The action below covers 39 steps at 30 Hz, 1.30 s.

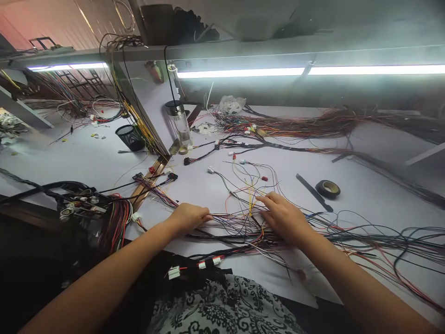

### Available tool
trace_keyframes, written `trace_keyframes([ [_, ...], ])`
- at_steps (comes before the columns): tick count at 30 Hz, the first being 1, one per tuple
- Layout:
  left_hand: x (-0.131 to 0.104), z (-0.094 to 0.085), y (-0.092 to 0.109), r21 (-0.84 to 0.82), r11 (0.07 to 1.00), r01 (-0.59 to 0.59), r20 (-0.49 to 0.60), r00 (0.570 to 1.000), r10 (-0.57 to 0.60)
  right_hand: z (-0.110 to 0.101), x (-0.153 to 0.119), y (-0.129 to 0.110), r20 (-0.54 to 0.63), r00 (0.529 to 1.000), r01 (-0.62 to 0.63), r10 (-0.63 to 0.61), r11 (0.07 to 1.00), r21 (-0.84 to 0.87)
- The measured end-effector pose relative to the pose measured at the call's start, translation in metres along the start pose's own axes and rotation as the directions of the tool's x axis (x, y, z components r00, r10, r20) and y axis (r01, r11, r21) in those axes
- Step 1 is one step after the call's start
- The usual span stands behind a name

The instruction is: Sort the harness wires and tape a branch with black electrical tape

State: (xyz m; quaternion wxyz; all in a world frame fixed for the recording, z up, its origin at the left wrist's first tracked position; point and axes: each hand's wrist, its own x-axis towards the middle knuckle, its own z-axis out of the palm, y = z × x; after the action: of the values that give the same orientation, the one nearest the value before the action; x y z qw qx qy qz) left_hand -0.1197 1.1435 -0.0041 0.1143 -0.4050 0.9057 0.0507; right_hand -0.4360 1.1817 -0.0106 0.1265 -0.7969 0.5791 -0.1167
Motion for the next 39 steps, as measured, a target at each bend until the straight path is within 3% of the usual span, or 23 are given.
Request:
trace_keyframes([
  [4,-0.001,0.001,-0.004,-0.075,0.996,-0.041,-0.015,0.999,0.040,-0.003,-0.001,0.006,0.021,0.998,0.060,-0.058,0.995,-0.084],
  [7,-0.001,-0.003,-0.003,-0.091,0.995,-0.037,0.033,0.999,0.040,-0.013,-0.007,0.014,0.109,0.985,0.130,-0.132,0.991,0.017],
  [10,0.000,-0.008,0.001,-0.054,0.999,0.002,0.085,0.996,0.002,-0.020,-0.007,0.022,0.223,0.973,0.032,-0.054,0.994,0.101],
  [14,0.001,-0.012,0.004,-0.061,0.998,0.019,0.099,0.995,-0.013,-0.015,0.016,0.022,0.194,0.977,-0.060,0.085,0.989,-0.135],
  [18,0.001,-0.009,0.004,-0.082,0.996,0.027,0.086,0.996,-0.020,-0.004,0.043,0.012,0.201,0.979,0.002,0.039,0.980,-0.198],
  [21,0.001,-0.006,0.002,-0.088,0.996,0.021,0.082,0.996,-0.014,-0.006,0.048,0.012,0.209,0.978,0.052,-0.003,0.972,-0.229],
  [30,0.003,-0.013,0.005,-0.075,0.995,0.060,0.145,0.988,-0.048,-0.041,0.001,0.056,0.075,0.990,-0.077,0.117,0.909,-0.410],
  [33,0.005,-0.017,0.008,-0.043,0.992,0.122,0.165,0.980,-0.114,-0.043,-0.020,0.061,0.217,0.973,0.005,0.071,0.943,-0.333],
  [35,0.008,-0.018,0.010,-0.028,0.987,0.157,0.173,0.974,-0.150,-0.044,-0.031,0.063,0.361,0.929,0.009,0.085,0.968,-0.250],
  [37,0.009,-0.018,0.012,-0.013,0.985,0.172,0.176,0.970,-0.168,-0.045,-0.037,0.065,0.436,0.883,-0.071,0.174,0.968,-0.242],
  [39,0.010,-0.018,0.014,0.001,0.986,0.167,0.184,0.969,-0.164,-0.049,-0.037,0.064,0.423,0.859,-0.169,0.289,0.939,-0.300],
])
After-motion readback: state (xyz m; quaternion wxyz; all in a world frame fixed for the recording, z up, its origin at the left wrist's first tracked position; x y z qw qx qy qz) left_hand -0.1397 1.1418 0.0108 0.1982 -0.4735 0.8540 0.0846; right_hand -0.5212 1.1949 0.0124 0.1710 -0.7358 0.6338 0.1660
